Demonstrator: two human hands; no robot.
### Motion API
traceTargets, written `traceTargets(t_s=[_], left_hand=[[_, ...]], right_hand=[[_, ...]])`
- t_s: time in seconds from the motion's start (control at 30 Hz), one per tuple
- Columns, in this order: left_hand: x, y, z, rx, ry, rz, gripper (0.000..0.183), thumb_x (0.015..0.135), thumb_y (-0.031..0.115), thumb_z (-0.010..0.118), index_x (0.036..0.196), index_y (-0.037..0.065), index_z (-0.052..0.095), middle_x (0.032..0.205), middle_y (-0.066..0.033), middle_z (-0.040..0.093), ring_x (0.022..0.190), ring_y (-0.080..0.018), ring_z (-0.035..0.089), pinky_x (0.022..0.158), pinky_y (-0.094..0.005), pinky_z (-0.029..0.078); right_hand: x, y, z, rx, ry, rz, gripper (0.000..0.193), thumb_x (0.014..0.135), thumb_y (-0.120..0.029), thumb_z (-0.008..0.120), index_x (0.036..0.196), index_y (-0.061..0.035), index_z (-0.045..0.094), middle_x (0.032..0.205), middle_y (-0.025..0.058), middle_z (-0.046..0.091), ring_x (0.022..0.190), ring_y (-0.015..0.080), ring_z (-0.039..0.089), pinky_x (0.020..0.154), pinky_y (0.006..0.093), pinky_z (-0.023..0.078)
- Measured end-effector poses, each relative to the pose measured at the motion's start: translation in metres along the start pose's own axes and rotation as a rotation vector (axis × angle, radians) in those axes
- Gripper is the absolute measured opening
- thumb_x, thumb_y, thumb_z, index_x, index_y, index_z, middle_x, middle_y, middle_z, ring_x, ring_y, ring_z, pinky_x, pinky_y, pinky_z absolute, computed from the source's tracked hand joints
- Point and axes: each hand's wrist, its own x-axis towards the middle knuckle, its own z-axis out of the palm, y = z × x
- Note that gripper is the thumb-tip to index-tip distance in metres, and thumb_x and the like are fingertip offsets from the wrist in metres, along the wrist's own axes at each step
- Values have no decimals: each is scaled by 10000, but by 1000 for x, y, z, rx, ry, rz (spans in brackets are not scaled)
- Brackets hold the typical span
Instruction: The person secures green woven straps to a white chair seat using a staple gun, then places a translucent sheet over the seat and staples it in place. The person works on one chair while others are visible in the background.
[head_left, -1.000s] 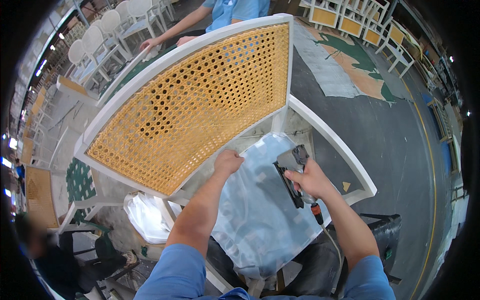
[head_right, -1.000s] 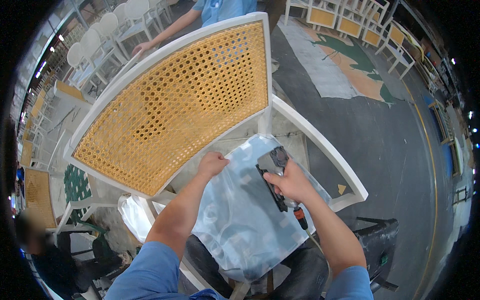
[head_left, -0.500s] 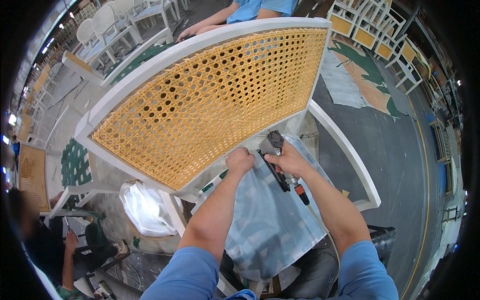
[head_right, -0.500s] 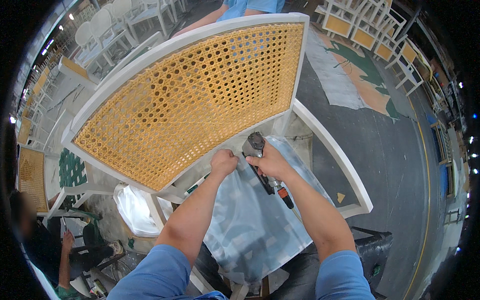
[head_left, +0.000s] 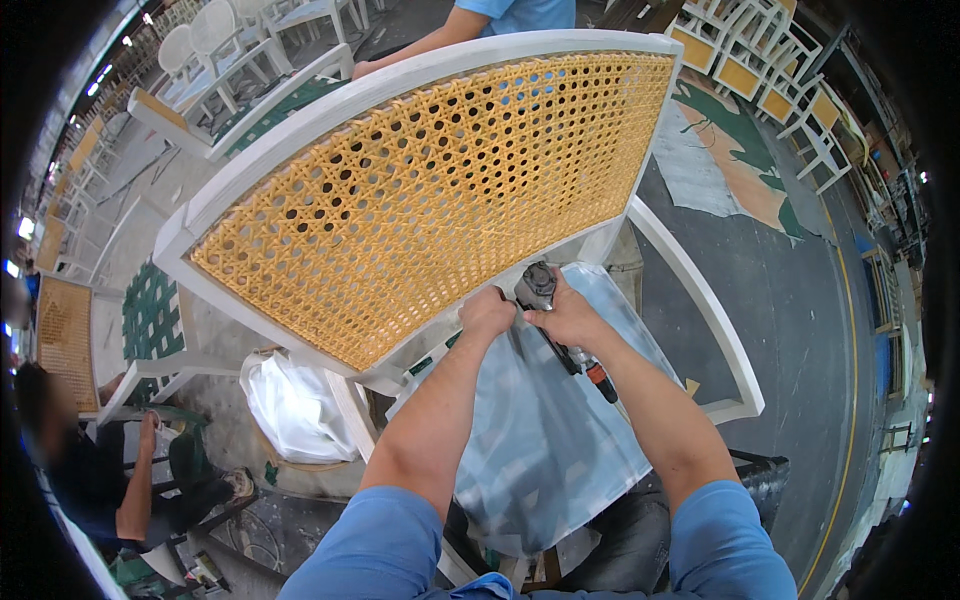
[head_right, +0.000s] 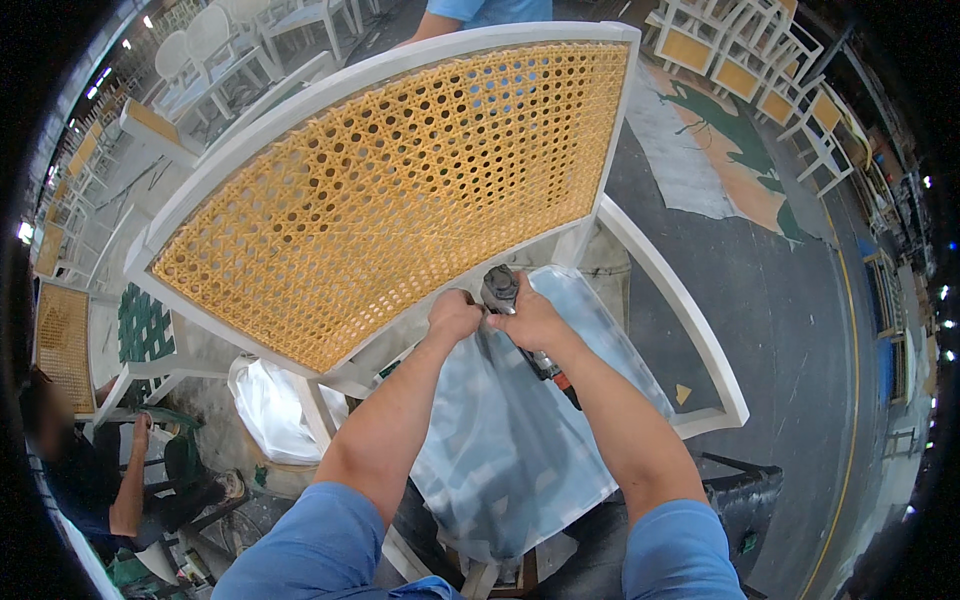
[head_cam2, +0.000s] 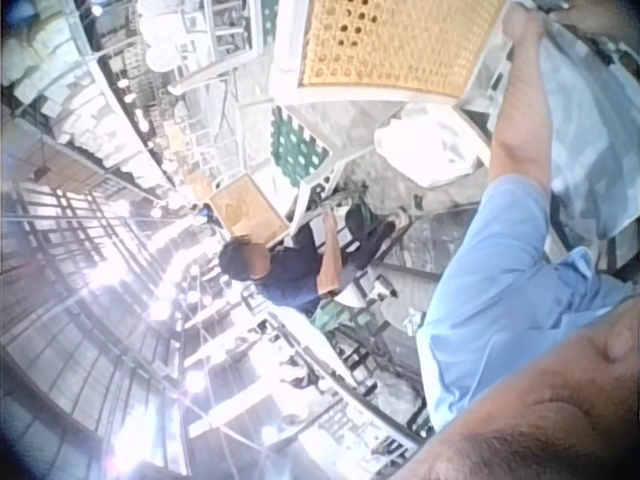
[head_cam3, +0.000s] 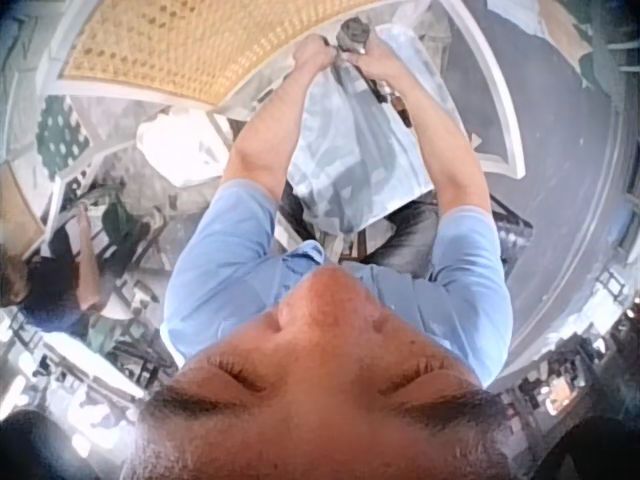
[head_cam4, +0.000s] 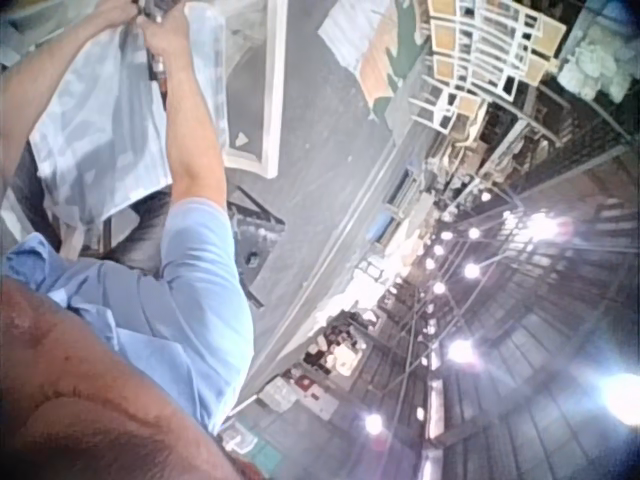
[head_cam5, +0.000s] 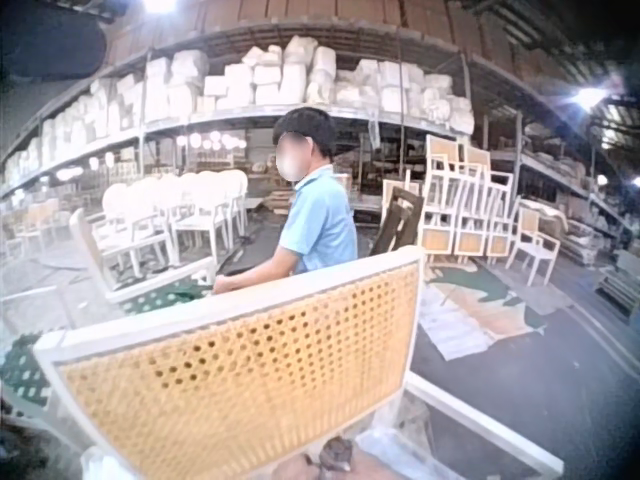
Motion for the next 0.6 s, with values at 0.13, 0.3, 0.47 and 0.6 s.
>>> traceTargets(t_s=[0.13,0.3,0.47,0.6], left_hand=[[-4,-1,-30,109,-65,84,337,875,283,696,1095,50,804,1144,-220,763,1075,-397,726,924,-492,573],[-70,12,-88,502,-231,246,311,924,159,622,1168,47,779,1137,-229,753,1086,-425,714,918,-520,567],[-250,-39,-160,-50,54,740,217,1037,71,548,1138,22,734,1092,-181,726,1014,-374,700,912,-424,560],[-381,-179,-158,-676,351,-47,115,975,7,623,1032,-24,717,911,-42,730,857,-125,686,817,-299,552]], right_hand=[[2,-8,6,-141,60,-108,1136,861,-278,853,1640,63,100,1267,271,693,943,342,695,863,409,566],[-1,-30,7,-28,-69,41,1079,840,-310,853,1622,26,189,1356,330,643,1293,425,628,1072,435,509],[-14,-23,-13,15,-39,150,1060,844,-269,845,1622,21,186,1139,288,725,931,372,751,841,439,593],[-15,-47,0,92,-36,59,1092,862,-202,843,1639,32,112,1001,221,727,593,257,682,586,405,563]])
